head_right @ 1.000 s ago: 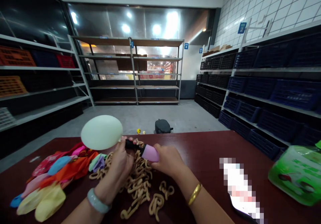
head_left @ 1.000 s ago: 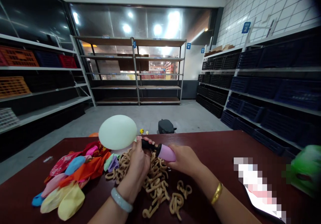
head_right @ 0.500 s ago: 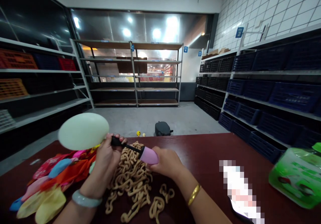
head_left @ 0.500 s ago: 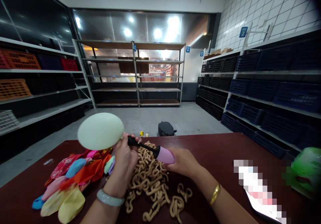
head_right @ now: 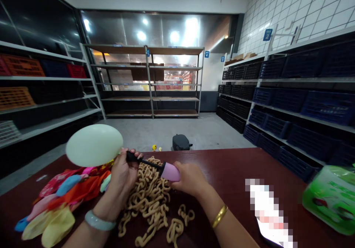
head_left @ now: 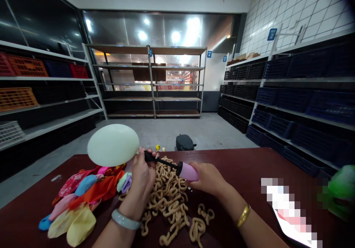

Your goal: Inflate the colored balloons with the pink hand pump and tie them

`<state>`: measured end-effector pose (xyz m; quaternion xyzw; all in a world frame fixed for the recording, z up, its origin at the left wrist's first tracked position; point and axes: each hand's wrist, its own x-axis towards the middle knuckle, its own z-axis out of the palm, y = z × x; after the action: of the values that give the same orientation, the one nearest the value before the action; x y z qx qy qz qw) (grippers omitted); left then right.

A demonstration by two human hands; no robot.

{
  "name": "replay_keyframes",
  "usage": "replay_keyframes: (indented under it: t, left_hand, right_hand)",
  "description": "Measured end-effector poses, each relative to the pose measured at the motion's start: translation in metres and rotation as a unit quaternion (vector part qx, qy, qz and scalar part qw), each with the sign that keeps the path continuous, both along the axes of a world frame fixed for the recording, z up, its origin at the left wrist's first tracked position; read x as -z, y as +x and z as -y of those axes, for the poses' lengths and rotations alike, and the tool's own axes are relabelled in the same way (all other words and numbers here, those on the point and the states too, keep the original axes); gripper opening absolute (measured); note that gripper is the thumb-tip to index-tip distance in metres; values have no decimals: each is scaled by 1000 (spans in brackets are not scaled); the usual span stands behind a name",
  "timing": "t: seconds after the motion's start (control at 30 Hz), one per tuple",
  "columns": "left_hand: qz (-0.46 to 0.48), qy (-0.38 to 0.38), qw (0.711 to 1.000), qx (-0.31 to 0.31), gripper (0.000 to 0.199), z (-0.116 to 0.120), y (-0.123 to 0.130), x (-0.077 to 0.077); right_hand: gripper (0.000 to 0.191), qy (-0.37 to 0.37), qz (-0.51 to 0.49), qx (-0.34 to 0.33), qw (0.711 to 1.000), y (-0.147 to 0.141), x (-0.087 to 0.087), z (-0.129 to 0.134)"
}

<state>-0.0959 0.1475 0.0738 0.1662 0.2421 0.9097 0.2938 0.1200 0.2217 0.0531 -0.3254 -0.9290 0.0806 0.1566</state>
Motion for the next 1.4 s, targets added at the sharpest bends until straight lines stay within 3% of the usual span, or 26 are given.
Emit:
replay_keyframes:
  t: [0.23,0.43,0.57,0.8,0.93,1.17,1.4]
  left_hand:
    - [0,-30,996,79,26,-4,50,19]
    - [-5,-29,996,80,26,-3,54,20]
    - [-17,-36,998,43,26,-2,37,12]
    - [6,-2,1000,-29,18,12,-35,-14]
    - [14,4,999,-40,18,18,-49,-20]
    - [17,6,1000,-17,21,3,-26,-1]
    - [8,-17,999,50,24,-7,29,22]
  right_hand:
    - [40,-11,-17,-9,1000,-7,0,9]
    - [39,-14,-27,-1,1000,-12,4,12]
    - [44,-53,-24,-11,998,-13,4,11]
    - [48,-45,-6,-10,999,-5,-1,3]
    - [48,-39,-8,-20,999,-2,-2,1]
    - [43,-24,14,-3,1000,3,-6,-1]
    - [42,-9,15,11,1000,-3,-9,10]
